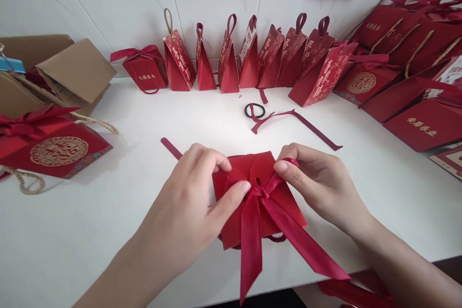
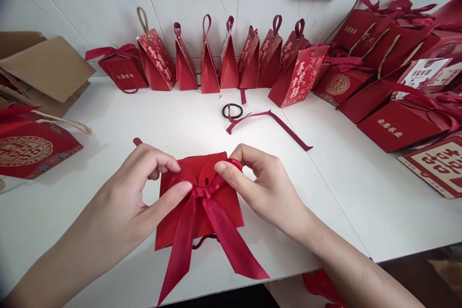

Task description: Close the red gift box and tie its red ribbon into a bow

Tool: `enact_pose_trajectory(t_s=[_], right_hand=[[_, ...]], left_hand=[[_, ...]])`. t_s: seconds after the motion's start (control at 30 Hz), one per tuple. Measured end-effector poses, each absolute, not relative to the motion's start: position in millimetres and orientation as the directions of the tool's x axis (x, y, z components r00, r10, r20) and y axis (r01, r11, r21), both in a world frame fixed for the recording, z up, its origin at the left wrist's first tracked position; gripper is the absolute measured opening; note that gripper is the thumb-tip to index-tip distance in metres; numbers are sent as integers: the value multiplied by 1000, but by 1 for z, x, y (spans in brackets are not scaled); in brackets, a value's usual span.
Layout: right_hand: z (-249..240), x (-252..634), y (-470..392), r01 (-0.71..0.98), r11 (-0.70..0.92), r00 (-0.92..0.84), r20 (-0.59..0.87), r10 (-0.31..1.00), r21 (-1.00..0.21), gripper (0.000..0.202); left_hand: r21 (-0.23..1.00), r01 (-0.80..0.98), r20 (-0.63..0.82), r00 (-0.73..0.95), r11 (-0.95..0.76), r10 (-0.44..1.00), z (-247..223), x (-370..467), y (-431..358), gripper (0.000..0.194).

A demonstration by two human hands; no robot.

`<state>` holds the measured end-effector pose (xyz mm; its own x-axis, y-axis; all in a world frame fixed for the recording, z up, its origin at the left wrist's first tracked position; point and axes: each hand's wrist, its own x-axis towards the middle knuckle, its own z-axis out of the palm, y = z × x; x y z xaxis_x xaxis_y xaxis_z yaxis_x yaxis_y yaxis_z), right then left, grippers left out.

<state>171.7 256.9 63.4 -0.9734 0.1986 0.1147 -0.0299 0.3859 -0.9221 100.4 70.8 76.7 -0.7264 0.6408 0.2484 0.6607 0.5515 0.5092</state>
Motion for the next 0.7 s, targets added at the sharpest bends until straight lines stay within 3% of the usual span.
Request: enact_pose_trajectory(t_s=[0.23,0.47,0.7], right_hand=[[62,173,257,-36,388,-973,122,198,-921,34],[60,174,258,-10,394,-973,100,208,-919,34],[60,176,261,14,415,-974,82,213,-910,33]], left_hand=[[542,634,207,-737,551,644,80,107,69,17],[646,541,218,-807,539,549,70,111,65,18],[755,454,135,-814,473,565,64,114,59,24]])
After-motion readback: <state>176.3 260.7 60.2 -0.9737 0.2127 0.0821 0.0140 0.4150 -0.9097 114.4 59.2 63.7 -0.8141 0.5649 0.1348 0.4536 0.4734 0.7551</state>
